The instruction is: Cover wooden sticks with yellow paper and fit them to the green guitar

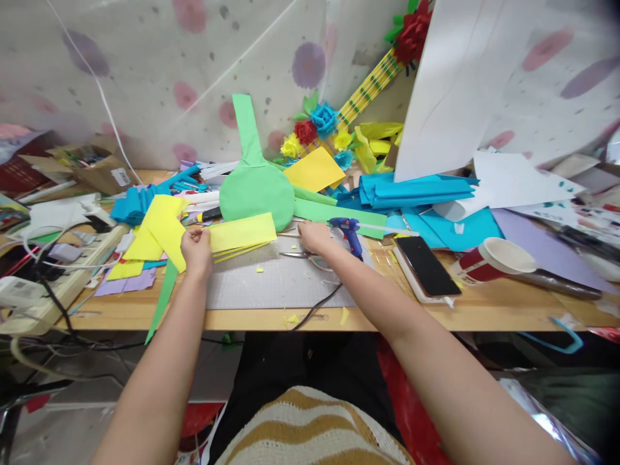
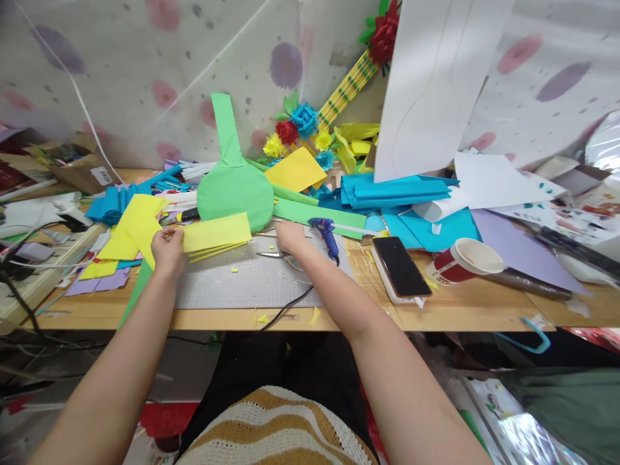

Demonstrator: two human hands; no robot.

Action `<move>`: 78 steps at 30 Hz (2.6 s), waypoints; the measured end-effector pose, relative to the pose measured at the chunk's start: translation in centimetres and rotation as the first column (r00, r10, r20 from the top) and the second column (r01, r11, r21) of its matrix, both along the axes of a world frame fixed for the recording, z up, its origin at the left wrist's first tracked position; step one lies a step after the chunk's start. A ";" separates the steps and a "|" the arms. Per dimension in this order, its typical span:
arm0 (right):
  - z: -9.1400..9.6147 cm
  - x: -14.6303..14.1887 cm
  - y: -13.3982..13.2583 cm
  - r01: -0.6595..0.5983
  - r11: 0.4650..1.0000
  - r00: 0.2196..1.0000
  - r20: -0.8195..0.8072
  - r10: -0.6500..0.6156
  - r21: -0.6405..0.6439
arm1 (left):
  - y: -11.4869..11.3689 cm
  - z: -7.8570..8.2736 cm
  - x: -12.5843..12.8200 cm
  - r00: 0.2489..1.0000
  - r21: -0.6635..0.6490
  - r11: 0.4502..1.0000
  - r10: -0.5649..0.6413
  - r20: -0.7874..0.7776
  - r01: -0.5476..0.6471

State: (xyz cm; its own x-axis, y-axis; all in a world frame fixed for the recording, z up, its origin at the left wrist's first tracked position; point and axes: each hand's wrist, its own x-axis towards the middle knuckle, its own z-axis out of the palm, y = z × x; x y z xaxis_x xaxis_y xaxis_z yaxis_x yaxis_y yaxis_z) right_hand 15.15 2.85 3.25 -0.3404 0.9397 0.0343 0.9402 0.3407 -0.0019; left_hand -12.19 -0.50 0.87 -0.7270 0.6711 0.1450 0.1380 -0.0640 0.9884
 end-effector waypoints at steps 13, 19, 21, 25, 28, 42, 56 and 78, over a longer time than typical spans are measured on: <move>3.7 2.2 -2.9 0.071 0.980 0.829 -0.557 0.047 0.188 | 0.3 -2.4 7.5 0.935 -0.063 0.952 -0.306 -0.182 0.299; 1.1 1.8 -3.9 0.017 0.999 0.886 -0.464 -0.001 0.030 | -1.7 -0.4 11.4 0.820 0.109 0.967 -0.134 -0.556 0.232; 0.3 1.4 -3.8 -0.029 0.999 0.879 -0.475 0.043 0.037 | -2.1 -0.3 12.6 0.833 0.112 0.929 -0.258 -0.489 0.353; -0.5 0.9 -3.5 -0.131 0.990 0.859 -0.492 0.144 0.061 | -1.8 -1.3 14.5 0.841 0.180 0.833 -0.539 0.045 0.524; -0.7 0.6 -3.3 -0.154 0.986 0.833 -0.527 0.165 0.064 | -1.4 -1.8 14.8 0.781 0.265 0.822 -0.565 0.266 0.504; -0.7 6.3 -5.6 0.053 0.993 0.824 -0.566 0.014 0.102 | -0.6 -1.5 11.6 0.793 0.285 0.879 -0.471 0.387 0.383; -4.0 10.9 -2.3 0.471 0.881 0.771 -0.510 -0.382 0.052 | -1.5 -1.5 11.7 0.746 0.204 0.809 -0.588 0.313 0.552; -1.1 6.8 -4.9 -0.472 0.792 0.455 -0.876 -0.158 -0.388 | -0.1 -1.4 11.1 0.735 0.208 0.844 -0.534 0.417 0.495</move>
State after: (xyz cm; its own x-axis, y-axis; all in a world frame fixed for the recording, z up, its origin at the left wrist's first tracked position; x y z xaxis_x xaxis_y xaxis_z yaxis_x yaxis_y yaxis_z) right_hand 21.97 -2.01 2.11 -0.5721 0.8183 -0.0562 0.2656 0.1200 -0.9566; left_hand -1.10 -0.58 -0.55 -0.2693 0.9624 -0.0352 -0.3871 -0.0747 0.9190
